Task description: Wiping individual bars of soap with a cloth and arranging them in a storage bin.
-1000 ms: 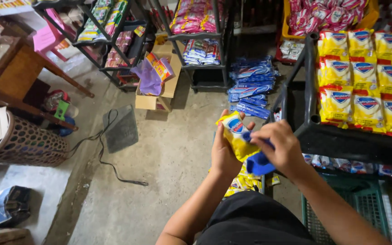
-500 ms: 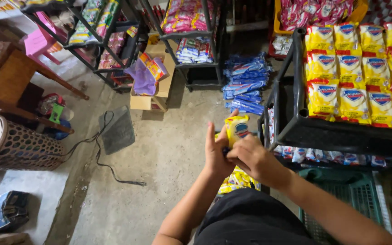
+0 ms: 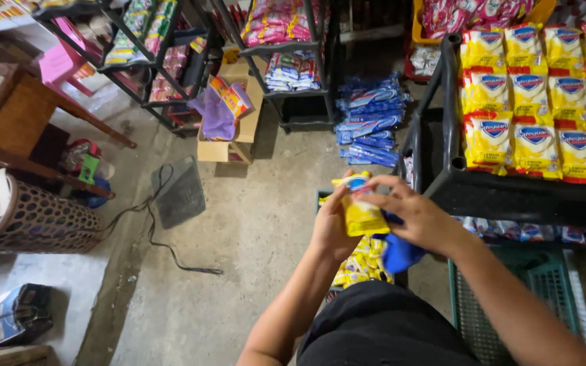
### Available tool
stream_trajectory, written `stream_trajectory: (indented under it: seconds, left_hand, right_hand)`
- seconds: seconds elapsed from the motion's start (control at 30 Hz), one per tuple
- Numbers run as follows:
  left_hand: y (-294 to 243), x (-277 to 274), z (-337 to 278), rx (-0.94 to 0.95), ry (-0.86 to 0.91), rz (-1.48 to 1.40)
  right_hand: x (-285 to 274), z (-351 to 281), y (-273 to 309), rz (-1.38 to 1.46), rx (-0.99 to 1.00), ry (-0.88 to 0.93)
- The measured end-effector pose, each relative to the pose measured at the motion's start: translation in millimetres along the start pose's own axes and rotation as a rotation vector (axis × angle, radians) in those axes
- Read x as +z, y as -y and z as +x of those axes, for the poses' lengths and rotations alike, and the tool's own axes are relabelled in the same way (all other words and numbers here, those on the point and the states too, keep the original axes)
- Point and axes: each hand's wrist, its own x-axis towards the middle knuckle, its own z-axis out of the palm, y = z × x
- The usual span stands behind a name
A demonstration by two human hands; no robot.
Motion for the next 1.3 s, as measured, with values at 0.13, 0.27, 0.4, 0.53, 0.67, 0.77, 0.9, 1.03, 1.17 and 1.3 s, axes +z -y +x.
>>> stream_trajectory:
  seconds: [0.13, 0.27, 0.4, 0.53, 0.67, 0.77, 0.9, 1.03, 1.17, 1.3]
  left_hand:
    - [5, 3, -5, -0.092, 0.009, 0.014]
    - [10, 0, -11, 0.105, 0.241, 0.327]
    - [18, -9, -5, 0.188, 0.559, 0.248]
    - [8, 24, -19, 0.147, 0.347, 0.217]
    - [8, 30, -22, 0.072, 0.148, 0.082]
    - [13, 31, -18, 0.074, 0.130, 0.018]
    - [26, -1, 4, 0.080, 0.128, -0.103]
    - [17, 34, -22, 0.122, 0.134, -0.072]
    - [5, 43, -12, 0.005, -0.100, -0.087]
    - [8, 38, -19, -0.044, -0.178, -0.092]
  right_hand:
    - [9, -3, -5, -0.040, 0.028, -0.069]
    - [20, -17, -33, 0.380, 0.492, -0.351]
    - [40, -26, -59, 0.886, 0.737, -0.448]
    - [35, -16, -33, 0.579, 0.526, -0.464]
    - [22, -14, -29, 0.296, 0.365, -0.699]
    - [34, -2, -6, 0.099, 0.147, -0.615]
    - [50, 4, -8, -0.394, -0.082, -0.375]
    - [29, 17, -15, -0.274, 0.050, -0.506]
    - [52, 15, 15, -0.330, -0.051, -0.430]
    - [45, 16, -14, -0.354, -0.078, -0.416]
